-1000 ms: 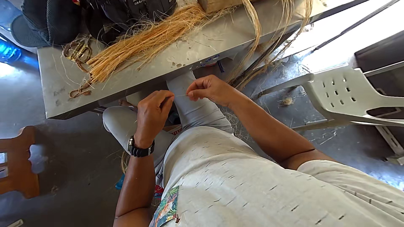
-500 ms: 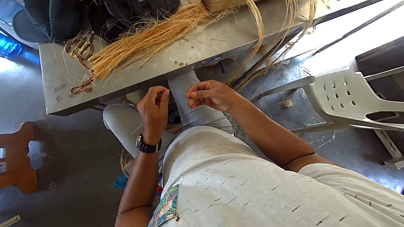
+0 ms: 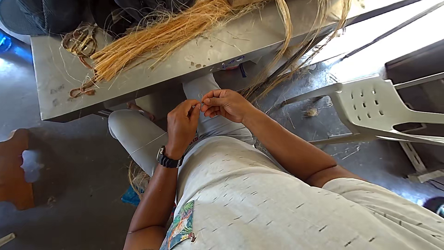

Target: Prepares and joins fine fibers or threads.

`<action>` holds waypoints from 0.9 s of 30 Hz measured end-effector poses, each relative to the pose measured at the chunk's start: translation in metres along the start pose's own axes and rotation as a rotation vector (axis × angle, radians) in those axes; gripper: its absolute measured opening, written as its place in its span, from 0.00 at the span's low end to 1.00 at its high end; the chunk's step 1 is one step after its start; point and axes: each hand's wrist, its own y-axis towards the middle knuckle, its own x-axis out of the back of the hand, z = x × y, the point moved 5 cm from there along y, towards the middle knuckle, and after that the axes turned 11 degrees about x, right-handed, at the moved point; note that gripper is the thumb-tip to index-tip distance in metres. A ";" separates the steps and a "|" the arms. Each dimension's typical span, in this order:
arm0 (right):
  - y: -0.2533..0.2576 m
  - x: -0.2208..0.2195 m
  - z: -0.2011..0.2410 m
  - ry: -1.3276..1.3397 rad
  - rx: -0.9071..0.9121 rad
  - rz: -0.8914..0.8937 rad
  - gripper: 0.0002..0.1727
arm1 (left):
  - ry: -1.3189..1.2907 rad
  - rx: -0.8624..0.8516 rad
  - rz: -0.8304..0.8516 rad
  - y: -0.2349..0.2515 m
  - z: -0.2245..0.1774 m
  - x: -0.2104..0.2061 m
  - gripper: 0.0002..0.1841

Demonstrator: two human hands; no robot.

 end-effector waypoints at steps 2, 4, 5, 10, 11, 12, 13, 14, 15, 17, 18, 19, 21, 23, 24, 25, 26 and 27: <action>0.001 0.001 0.000 -0.028 0.015 0.012 0.06 | -0.003 -0.004 0.018 0.000 0.000 0.000 0.08; 0.001 0.001 0.000 -0.049 0.024 0.019 0.05 | 0.006 -0.014 0.038 0.000 0.000 0.000 0.07; 0.001 0.002 -0.001 -0.058 0.030 0.017 0.05 | 0.015 -0.023 0.048 0.001 -0.001 0.000 0.07; 0.001 0.002 0.000 -0.143 0.084 0.011 0.05 | 0.063 -0.054 0.115 0.003 -0.003 0.001 0.07; 0.001 0.002 0.001 -0.163 0.095 0.016 0.05 | 0.072 -0.061 0.125 0.003 -0.004 0.002 0.07; 0.001 0.002 0.002 -0.178 0.100 0.022 0.04 | 0.079 -0.066 0.135 0.004 -0.005 0.002 0.07; 0.001 0.002 0.002 -0.192 0.105 0.030 0.04 | 0.086 -0.070 0.144 0.004 -0.005 0.002 0.07; 0.001 0.003 0.002 -0.207 0.110 0.040 0.04 | 0.092 -0.070 0.153 0.004 -0.006 0.003 0.07; 0.002 0.003 0.003 -0.222 0.117 0.051 0.04 | 0.097 -0.068 0.162 0.005 -0.006 0.003 0.07; 0.002 0.004 0.003 -0.234 0.126 0.056 0.04 | 0.115 -0.068 0.167 0.005 -0.007 0.003 0.07; 0.002 0.004 0.004 -0.241 0.128 0.053 0.03 | 0.125 -0.071 0.168 0.006 -0.008 0.003 0.07; 0.003 0.005 0.004 -0.250 0.130 0.046 0.03 | 0.133 -0.073 0.171 0.006 -0.008 0.003 0.07; 0.003 0.006 0.002 -0.252 0.130 0.021 0.03 | 0.138 -0.075 0.175 0.006 -0.009 0.003 0.07; 0.005 0.008 -0.001 -0.193 0.118 -0.015 0.03 | 0.132 -0.077 0.172 0.007 -0.010 0.003 0.07; 0.006 0.009 -0.003 -0.146 0.101 -0.038 0.04 | 0.129 -0.079 0.169 0.007 -0.010 0.003 0.08; 0.006 0.011 -0.004 -0.096 0.078 -0.070 0.06 | 0.126 -0.081 0.166 0.007 -0.009 0.002 0.08; 0.007 0.012 -0.005 -0.043 0.055 -0.107 0.07 | 0.124 -0.083 0.163 0.007 -0.009 0.002 0.08; 0.007 0.014 -0.005 0.004 0.034 -0.141 0.08 | 0.122 -0.084 0.161 0.007 -0.008 0.001 0.08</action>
